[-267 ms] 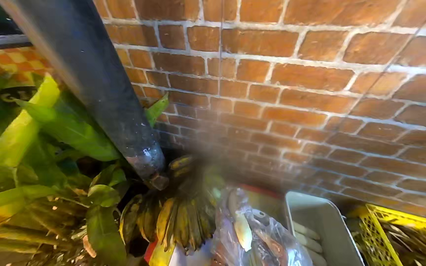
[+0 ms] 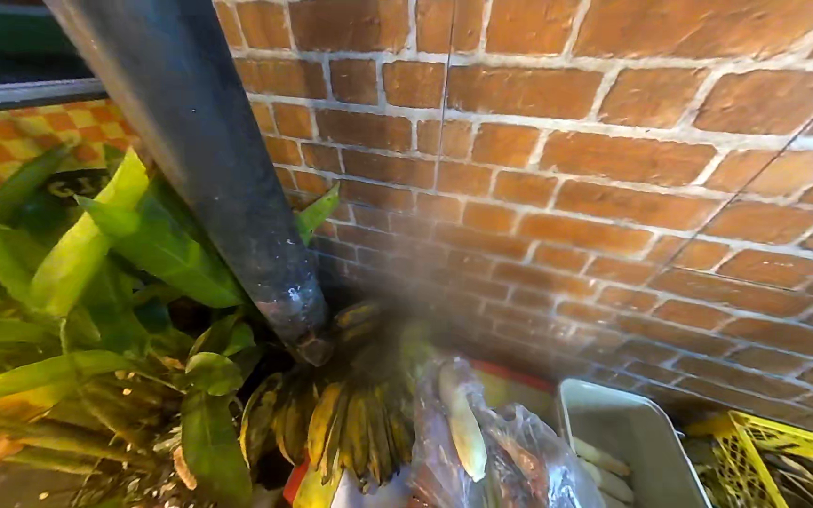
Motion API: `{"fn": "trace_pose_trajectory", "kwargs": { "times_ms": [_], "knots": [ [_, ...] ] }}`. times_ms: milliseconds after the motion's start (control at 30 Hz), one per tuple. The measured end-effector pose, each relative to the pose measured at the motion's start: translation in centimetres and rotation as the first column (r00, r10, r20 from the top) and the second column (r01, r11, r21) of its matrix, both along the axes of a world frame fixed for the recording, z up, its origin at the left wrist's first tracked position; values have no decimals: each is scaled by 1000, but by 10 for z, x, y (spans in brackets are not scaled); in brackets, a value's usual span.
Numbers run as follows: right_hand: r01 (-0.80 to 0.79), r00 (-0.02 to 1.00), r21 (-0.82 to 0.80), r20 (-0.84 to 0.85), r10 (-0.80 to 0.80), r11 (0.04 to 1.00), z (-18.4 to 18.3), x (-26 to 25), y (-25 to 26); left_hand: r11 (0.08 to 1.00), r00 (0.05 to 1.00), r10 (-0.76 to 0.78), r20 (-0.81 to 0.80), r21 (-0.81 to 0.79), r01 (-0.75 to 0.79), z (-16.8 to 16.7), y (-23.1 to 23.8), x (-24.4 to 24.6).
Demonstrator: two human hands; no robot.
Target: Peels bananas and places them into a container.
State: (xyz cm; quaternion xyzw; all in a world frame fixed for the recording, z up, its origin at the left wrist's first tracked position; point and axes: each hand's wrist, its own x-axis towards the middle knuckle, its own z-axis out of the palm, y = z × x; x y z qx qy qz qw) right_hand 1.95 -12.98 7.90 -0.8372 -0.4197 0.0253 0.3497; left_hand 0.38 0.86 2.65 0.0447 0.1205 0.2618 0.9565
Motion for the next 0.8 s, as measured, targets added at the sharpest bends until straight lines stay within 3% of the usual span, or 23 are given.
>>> {"fn": "trace_pose_trajectory", "kwargs": {
  "times_ms": [67, 133, 367, 567, 733, 800],
  "knots": [
    [10, 992, 51, 125, -16, 999, -44, 20, -9, 1000, 997, 4, -80, 6, -3, 4, -6, 4],
    [-7, 989, 31, 145, 3, 999, -61, 31, -16, 999, 994, 11, -109, 43, -6, 0, -11, 8],
    [84, 992, 37, 94, -87, 996, -69, 33, -26, 986, 946, 55, -320, 167, 0, -1, -31, 13],
    [118, 987, 80, 97, -126, 990, -82, 29, -33, 982, 960, -4, -281, 182, 57, -17, -40, 8],
    [227, 970, -5, 84, -226, 974, -101, 23, -32, 980, 973, -74, -219, 164, 111, -34, -46, 3],
    [242, 970, -29, 43, -240, 970, -113, 21, -32, 971, 959, -62, -277, 205, 122, -40, -50, -1]
  ]
}}
